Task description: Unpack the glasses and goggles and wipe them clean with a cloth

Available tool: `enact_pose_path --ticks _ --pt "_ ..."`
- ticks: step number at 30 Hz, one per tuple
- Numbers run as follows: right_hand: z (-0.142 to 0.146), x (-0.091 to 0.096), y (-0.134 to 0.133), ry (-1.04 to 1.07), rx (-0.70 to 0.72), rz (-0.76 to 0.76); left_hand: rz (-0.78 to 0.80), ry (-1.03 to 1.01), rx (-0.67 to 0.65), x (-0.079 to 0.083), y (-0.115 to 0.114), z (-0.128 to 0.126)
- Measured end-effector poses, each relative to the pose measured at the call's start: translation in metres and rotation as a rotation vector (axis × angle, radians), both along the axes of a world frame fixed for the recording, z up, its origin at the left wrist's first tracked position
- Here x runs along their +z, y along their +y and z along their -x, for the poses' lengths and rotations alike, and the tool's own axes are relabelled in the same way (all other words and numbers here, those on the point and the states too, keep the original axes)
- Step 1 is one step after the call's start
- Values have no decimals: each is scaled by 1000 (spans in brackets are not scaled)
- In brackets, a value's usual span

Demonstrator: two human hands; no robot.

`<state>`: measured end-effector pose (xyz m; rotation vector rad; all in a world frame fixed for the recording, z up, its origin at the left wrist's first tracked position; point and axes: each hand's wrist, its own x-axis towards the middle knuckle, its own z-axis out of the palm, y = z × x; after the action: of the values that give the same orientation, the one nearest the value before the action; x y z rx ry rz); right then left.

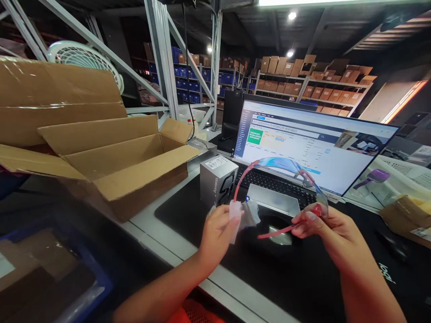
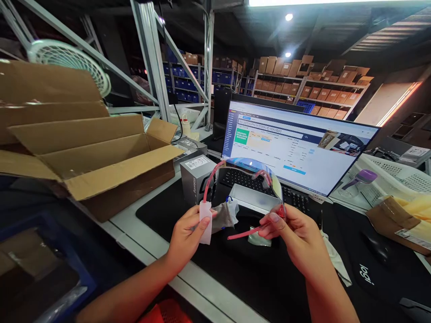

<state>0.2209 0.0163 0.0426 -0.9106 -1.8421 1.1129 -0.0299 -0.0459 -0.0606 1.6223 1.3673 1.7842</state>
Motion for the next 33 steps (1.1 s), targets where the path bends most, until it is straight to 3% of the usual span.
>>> enact_pose_path --ticks 6,12,15,20,22,24,28,33 --pt "-7 -3 2 -171 5 -31 86 -56 28 -3 4 3" --pt "-14 -4 0 -429 112 -11 80 -110 46 -6 14 -4" --pt "-21 -2 0 -508 137 -31 70 -30 -9 6 13 -4" --pt "-29 9 0 -522 34 -242 38 373 -88 41 4 5" --pt "-27 12 -2 -508 -24 -320 39 302 -206 46 0 7" --pt "-20 13 -5 -461 -6 -328 -21 125 -298 43 -1 3" --pt "1 8 -6 -238 116 -216 -252 -48 -240 31 1 -9" --pt "15 -6 18 365 90 239 -359 -4 -278 38 17 -10"
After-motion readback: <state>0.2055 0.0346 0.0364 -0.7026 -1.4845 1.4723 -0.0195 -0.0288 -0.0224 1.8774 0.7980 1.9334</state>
